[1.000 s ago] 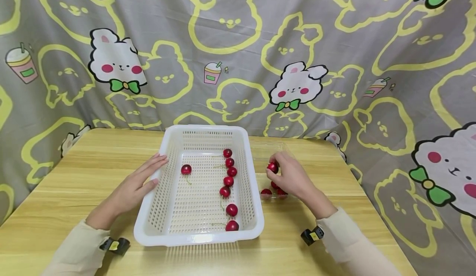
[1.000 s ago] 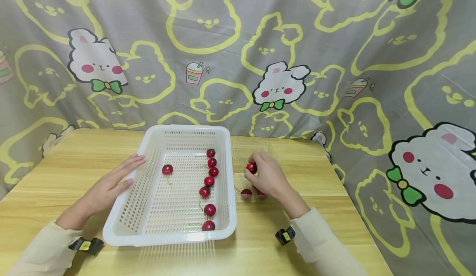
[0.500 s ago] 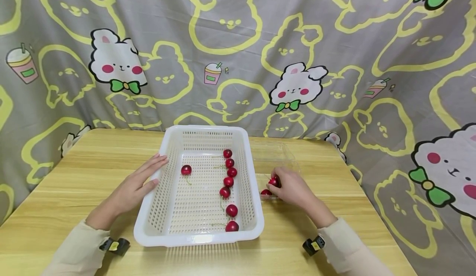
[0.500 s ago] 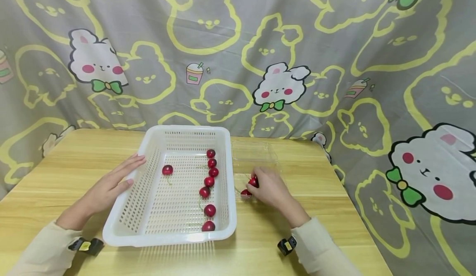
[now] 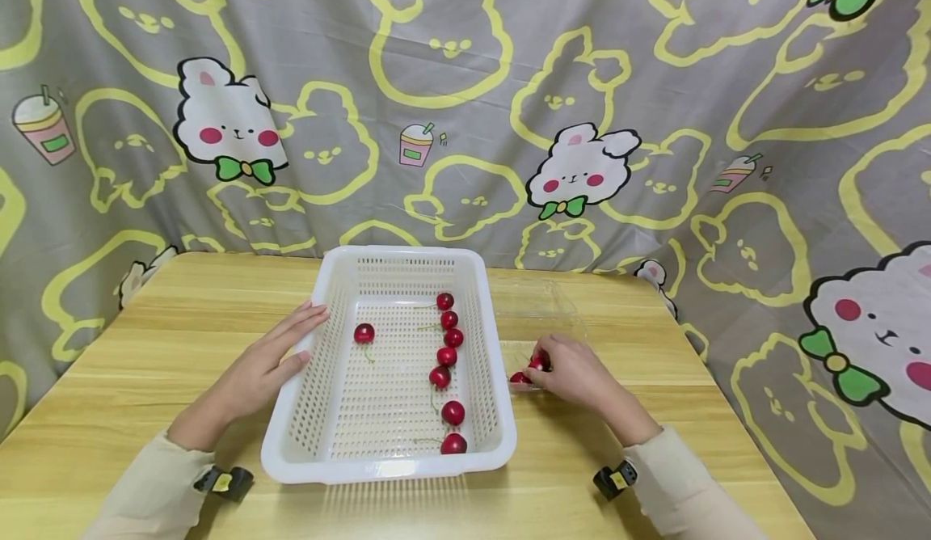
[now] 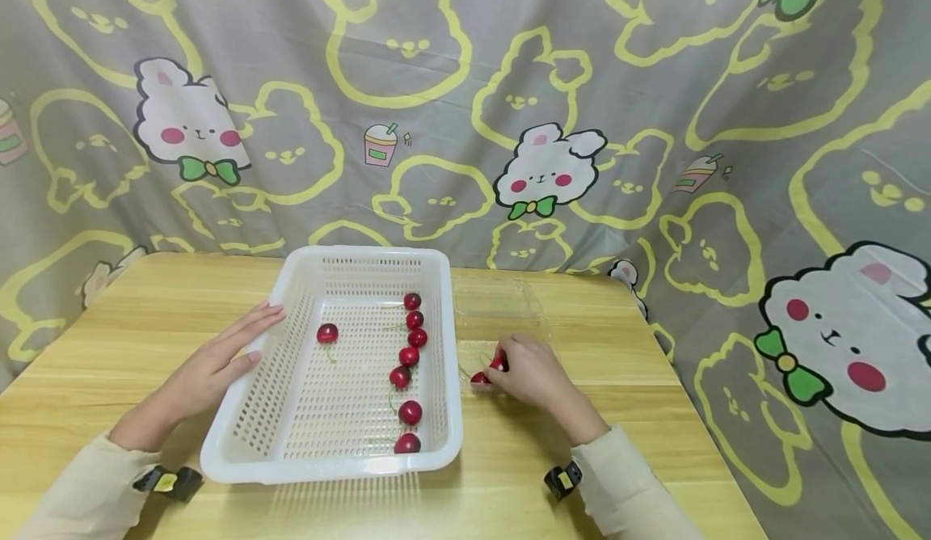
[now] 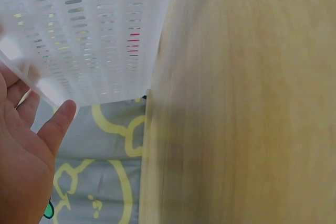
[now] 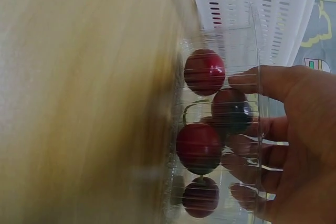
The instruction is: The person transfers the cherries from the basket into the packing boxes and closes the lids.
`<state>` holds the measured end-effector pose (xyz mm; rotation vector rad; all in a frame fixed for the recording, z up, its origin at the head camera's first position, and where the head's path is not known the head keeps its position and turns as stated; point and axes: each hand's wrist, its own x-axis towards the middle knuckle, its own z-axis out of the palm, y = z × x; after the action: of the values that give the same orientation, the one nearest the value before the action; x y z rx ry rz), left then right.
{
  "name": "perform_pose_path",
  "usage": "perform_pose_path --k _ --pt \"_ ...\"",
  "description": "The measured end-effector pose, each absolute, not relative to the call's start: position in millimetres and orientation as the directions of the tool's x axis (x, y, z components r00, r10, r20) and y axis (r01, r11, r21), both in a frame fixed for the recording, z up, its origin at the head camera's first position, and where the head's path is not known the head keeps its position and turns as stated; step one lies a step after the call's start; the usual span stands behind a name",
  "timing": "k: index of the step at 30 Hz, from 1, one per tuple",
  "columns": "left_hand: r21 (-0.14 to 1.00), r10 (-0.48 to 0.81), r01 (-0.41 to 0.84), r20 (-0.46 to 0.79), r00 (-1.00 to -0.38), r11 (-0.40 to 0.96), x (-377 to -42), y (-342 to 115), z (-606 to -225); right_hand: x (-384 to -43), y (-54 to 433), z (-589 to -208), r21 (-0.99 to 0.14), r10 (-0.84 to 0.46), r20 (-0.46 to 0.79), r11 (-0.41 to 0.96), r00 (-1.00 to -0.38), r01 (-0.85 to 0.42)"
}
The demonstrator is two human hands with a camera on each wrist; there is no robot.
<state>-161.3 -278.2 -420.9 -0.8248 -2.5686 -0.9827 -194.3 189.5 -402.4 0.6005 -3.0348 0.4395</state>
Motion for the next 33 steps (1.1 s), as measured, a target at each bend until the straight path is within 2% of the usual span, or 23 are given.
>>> perform_pose_path --k 6,15,33 --pt "0.524 0.418 0.599 0.432 -0.799 0.605 -161.3 -277.4 -420.5 -195.5 190.9 -401.5 -0.263 -0.387 0.043 0.885 -0.921 -0.384" --pt "0.519 0.418 0.601 0.435 -0.798 0.608 -161.4 -277.3 -420.3 -197.8 189.0 -396.9 -0.268 -0.384 0.066 0.882 -0.921 -0.387" --pt "0.522 0.416 0.6 0.434 -0.799 0.607 -160.8 -277.0 -419.5 -204.2 159.5 -363.6 -0.318 -0.466 0.198 0.802 -0.863 -0.506"
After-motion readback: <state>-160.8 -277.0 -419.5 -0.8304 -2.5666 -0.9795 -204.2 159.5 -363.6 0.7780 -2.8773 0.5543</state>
